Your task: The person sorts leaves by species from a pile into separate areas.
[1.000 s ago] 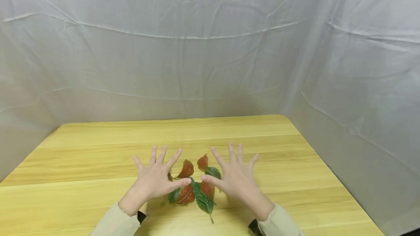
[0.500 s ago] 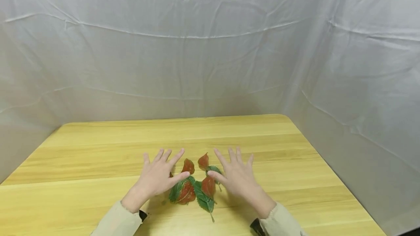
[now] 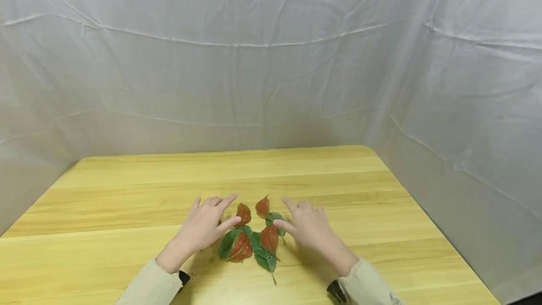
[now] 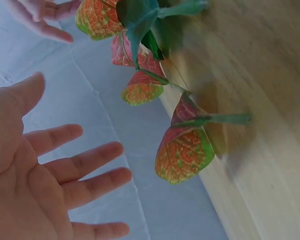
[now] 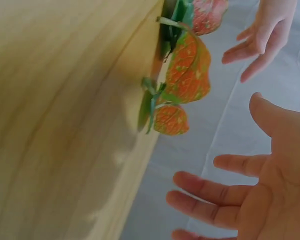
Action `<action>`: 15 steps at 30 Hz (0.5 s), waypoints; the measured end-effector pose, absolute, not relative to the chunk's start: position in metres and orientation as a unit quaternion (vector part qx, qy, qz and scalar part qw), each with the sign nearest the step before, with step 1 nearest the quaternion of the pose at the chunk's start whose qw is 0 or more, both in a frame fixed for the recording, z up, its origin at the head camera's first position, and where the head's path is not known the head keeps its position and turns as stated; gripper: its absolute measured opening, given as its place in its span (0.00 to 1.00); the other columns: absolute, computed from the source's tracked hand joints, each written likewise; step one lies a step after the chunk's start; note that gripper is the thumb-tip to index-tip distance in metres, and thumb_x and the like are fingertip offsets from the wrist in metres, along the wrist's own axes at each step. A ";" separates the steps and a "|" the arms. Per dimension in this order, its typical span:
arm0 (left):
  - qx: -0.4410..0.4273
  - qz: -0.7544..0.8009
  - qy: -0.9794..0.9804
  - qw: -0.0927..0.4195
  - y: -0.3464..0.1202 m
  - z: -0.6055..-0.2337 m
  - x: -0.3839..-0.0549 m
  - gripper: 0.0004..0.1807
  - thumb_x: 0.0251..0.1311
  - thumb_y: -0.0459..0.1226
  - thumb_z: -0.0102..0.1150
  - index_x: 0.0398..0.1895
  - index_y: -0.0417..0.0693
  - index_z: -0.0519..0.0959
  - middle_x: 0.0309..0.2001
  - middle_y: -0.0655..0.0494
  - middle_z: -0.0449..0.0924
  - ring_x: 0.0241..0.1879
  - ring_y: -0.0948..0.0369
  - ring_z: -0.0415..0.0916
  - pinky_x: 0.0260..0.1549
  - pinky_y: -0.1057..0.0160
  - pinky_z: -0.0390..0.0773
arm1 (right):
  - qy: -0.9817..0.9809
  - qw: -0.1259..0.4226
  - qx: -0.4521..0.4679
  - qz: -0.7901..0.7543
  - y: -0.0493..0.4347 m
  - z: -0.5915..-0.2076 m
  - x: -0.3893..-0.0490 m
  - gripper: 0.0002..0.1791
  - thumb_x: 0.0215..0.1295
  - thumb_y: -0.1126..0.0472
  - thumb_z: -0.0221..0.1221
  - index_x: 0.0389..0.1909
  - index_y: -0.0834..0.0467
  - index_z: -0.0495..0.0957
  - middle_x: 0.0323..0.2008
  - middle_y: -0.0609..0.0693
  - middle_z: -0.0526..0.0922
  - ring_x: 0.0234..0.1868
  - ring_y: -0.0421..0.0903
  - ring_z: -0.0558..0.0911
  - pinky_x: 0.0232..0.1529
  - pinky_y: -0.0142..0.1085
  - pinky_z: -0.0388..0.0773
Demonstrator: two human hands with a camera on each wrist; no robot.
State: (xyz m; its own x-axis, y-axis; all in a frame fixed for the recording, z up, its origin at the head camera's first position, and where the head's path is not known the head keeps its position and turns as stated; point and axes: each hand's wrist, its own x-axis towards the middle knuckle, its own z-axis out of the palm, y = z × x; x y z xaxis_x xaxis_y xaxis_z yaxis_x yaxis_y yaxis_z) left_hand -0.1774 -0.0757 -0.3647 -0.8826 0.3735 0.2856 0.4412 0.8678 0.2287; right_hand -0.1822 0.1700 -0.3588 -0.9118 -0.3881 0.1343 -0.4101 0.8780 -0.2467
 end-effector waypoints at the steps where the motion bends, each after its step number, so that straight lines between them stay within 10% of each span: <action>1: -0.216 -0.150 -0.958 0.117 -0.076 -0.365 -0.177 0.32 0.58 0.55 0.49 0.61 0.47 0.66 0.48 0.43 0.74 0.52 0.46 0.68 0.49 0.34 0.53 | -0.967 0.037 0.208 0.143 0.171 -0.359 -0.184 0.33 0.59 0.42 0.52 0.60 0.58 0.66 0.44 0.63 0.76 0.45 0.58 0.75 0.42 0.57 0.68; 10: -0.240 -0.188 -0.942 0.139 -0.076 -0.364 -0.179 0.23 0.57 0.46 0.56 0.52 0.43 0.74 0.45 0.44 0.77 0.46 0.47 0.72 0.46 0.41 0.64 | -0.930 -0.028 0.275 0.243 0.181 -0.366 -0.201 0.21 0.56 0.58 0.60 0.49 0.66 0.74 0.18 0.42 0.71 0.16 0.35 0.64 0.19 0.29 0.64; 15: -0.253 -0.225 -0.930 0.144 -0.076 -0.365 -0.182 0.14 0.55 0.41 0.58 0.41 0.41 0.79 0.40 0.48 0.79 0.42 0.50 0.74 0.44 0.45 0.67 | -0.908 -0.064 0.296 0.289 0.184 -0.371 -0.209 0.17 0.54 0.64 0.61 0.45 0.67 0.77 0.19 0.44 0.75 0.19 0.36 0.70 0.22 0.29 0.69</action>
